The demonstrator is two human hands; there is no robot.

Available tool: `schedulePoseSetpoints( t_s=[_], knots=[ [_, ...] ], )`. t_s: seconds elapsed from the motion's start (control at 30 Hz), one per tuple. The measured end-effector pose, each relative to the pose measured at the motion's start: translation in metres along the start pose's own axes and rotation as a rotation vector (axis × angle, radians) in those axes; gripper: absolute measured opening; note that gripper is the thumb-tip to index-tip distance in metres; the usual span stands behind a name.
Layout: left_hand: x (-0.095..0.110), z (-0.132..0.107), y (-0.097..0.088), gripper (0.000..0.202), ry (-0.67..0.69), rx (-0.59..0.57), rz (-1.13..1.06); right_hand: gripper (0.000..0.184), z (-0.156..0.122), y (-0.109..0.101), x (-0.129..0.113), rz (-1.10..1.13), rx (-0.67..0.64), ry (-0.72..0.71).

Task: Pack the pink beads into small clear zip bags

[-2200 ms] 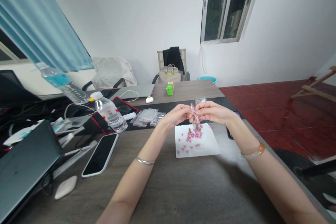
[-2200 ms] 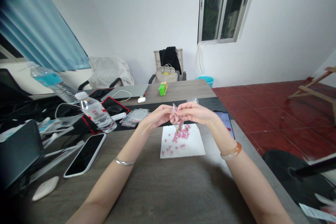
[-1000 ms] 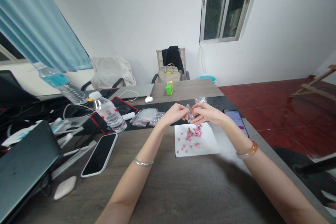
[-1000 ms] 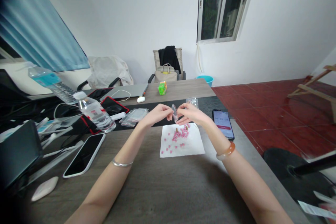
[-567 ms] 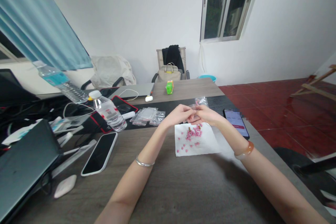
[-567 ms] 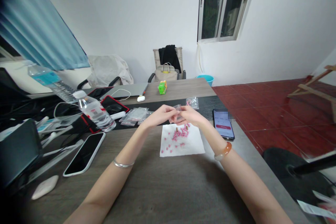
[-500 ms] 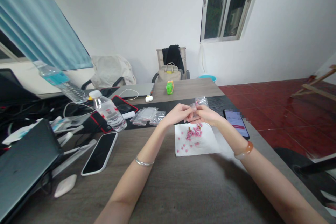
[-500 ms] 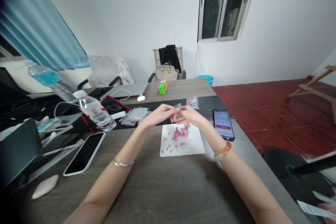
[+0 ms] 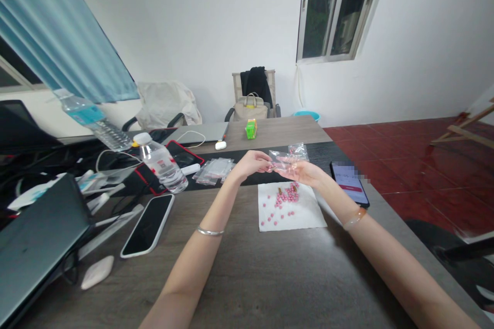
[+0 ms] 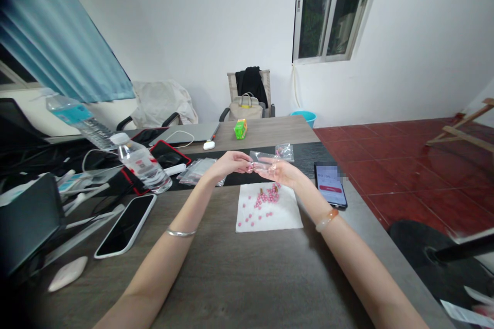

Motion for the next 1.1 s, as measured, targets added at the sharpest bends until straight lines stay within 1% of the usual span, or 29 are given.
schedulePoseSetpoints(
  t_s=[0.07, 0.17, 0.37, 0.53, 0.63, 0.73, 0.83, 1.1],
  knots=[
    [-0.001, 0.001, -0.001, 0.013, 0.02, 0.032, -0.03, 0.045, 0.003, -0.005, 0.004, 0.043, -0.007, 0.013],
    [-0.001, 0.002, -0.005, 0.01, 0.048, 0.08, -0.043, 0.042, 0.005, -0.009, 0.008, 0.123, 0.02, 0.056],
    [0.0, 0.004, -0.004, 0.009, 0.104, 0.13, -0.005, 0.05, 0.007, -0.008, 0.011, 0.26, 0.072, 0.095],
    [0.002, 0.008, 0.0, 0.012, 0.2, 0.233, 0.035, 0.05, 0.009, -0.007, 0.015, 0.34, 0.124, 0.097],
    [0.001, 0.01, 0.001, 0.01, 0.27, 0.271, 0.06, 0.049, 0.01, -0.006, 0.017, 0.363, 0.131, 0.086],
    [0.001, 0.011, 0.001, 0.01, 0.305, 0.276, 0.083, 0.049, 0.01, -0.006, 0.018, 0.349, 0.141, 0.075],
    [0.001, 0.011, 0.0, 0.01, 0.303, 0.277, 0.087, 0.046, 0.009, -0.006, 0.019, 0.311, 0.168, 0.078],
    [0.005, 0.009, -0.003, 0.012, 0.265, 0.295, 0.103, 0.029, 0.009, -0.007, 0.02, 0.104, 0.176, 0.117]
  ],
)
Point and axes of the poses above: each hand's wrist, its own z-axis towards the middle knuckle, its own y-axis out of the palm, x = y × z, the point moved 3 cm from there along z, towards the middle knuckle, and after that the axes turned 1 degree about -x, right-handed, at the moved point
